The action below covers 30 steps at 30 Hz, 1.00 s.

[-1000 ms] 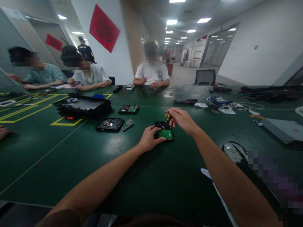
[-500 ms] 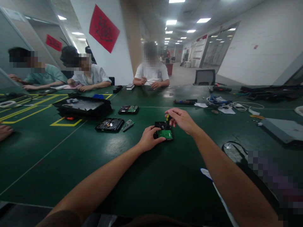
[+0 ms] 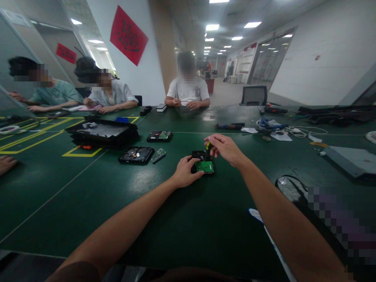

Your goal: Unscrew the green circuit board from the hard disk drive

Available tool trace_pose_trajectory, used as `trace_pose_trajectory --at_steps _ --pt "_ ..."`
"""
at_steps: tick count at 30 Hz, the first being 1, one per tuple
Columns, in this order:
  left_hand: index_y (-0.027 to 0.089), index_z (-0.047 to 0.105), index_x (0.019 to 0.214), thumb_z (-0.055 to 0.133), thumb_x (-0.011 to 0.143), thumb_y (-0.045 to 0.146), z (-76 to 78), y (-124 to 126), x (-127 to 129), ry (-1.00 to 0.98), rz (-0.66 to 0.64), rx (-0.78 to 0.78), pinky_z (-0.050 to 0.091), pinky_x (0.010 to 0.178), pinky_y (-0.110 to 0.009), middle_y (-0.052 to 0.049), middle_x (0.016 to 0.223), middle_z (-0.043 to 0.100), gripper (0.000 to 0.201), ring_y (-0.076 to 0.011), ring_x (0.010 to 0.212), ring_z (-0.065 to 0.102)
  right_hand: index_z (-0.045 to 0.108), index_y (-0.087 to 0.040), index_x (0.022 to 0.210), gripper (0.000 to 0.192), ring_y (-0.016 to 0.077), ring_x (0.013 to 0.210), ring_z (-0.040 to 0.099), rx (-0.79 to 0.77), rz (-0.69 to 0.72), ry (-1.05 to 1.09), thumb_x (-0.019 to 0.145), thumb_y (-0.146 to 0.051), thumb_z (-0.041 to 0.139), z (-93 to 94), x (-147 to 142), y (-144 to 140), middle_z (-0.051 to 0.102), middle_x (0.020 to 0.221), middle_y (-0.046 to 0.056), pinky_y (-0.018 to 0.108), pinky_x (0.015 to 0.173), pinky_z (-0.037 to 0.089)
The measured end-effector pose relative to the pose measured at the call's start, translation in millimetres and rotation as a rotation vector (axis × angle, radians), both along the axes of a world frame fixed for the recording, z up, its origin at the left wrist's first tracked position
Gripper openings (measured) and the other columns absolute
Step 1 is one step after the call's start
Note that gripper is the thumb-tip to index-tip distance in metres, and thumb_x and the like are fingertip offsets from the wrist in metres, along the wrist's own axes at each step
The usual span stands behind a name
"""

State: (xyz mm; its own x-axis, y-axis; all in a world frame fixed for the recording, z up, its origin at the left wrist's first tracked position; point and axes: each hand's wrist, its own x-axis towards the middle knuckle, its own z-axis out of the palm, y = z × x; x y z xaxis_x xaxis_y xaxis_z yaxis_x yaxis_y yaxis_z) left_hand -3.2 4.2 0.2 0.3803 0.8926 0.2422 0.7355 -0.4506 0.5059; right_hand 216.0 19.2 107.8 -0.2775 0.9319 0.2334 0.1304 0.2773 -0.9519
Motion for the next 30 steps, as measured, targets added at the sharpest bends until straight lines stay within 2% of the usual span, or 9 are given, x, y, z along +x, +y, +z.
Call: trace_pose_trajectory --at_steps 12,16,21,24,30 --pt "0.029 0.058 0.144 0.068 0.089 0.055 3.4 -3.1 0.9 0.005 0.008 0.004 0.037 0.116 -0.056 -0.013 0.151 0.047 0.062 -0.0377 0.140 0.043 0.072 -0.019 0.102 0.025 0.0096 0.057 0.061 0.000 -0.005 0.003 0.099 -0.040 0.060 1.3 -0.8 -1.0 0.072 0.089 0.006 0.020 0.045 0.047" --pt "0.029 0.058 0.143 0.069 0.089 0.054 1.5 -2.4 1.4 0.007 0.017 0.001 0.036 0.116 -0.055 -0.014 0.152 0.046 0.061 -0.0375 0.141 0.042 0.072 -0.018 0.104 0.026 0.0093 0.057 0.061 -0.001 -0.001 0.010 0.099 -0.040 0.059 1.0 -0.8 -1.2 0.072 0.091 0.007 0.020 0.045 0.047" --pt "0.029 0.062 0.140 0.053 0.100 0.049 -1.0 1.7 2.9 -0.015 0.049 -0.027 0.035 0.117 -0.055 -0.013 0.150 0.049 0.045 -0.0343 0.142 0.043 0.071 -0.018 0.104 0.025 0.0090 0.057 0.061 0.006 0.002 0.008 0.100 -0.039 0.058 0.4 -0.7 -0.7 0.072 0.094 0.007 0.020 0.045 0.047" --pt "0.029 0.063 0.139 0.048 0.103 0.047 -0.9 2.5 3.1 -0.021 0.045 -0.038 0.035 0.117 -0.054 -0.013 0.149 0.049 0.044 -0.0333 0.143 0.042 0.071 -0.018 0.104 0.025 0.0088 0.057 0.061 0.002 0.000 0.009 0.100 -0.039 0.059 -0.1 -0.6 -0.2 0.072 0.092 0.007 0.019 0.045 0.047" --pt "0.028 0.059 0.142 0.067 0.090 0.055 1.3 -1.8 1.8 0.005 0.028 -0.013 0.036 0.117 -0.055 -0.014 0.151 0.046 0.059 -0.0368 0.142 0.042 0.072 -0.018 0.104 0.025 0.0091 0.057 0.061 -0.008 -0.001 0.024 0.099 -0.040 0.060 0.8 -1.1 -1.2 0.073 0.092 0.007 0.020 0.045 0.047"
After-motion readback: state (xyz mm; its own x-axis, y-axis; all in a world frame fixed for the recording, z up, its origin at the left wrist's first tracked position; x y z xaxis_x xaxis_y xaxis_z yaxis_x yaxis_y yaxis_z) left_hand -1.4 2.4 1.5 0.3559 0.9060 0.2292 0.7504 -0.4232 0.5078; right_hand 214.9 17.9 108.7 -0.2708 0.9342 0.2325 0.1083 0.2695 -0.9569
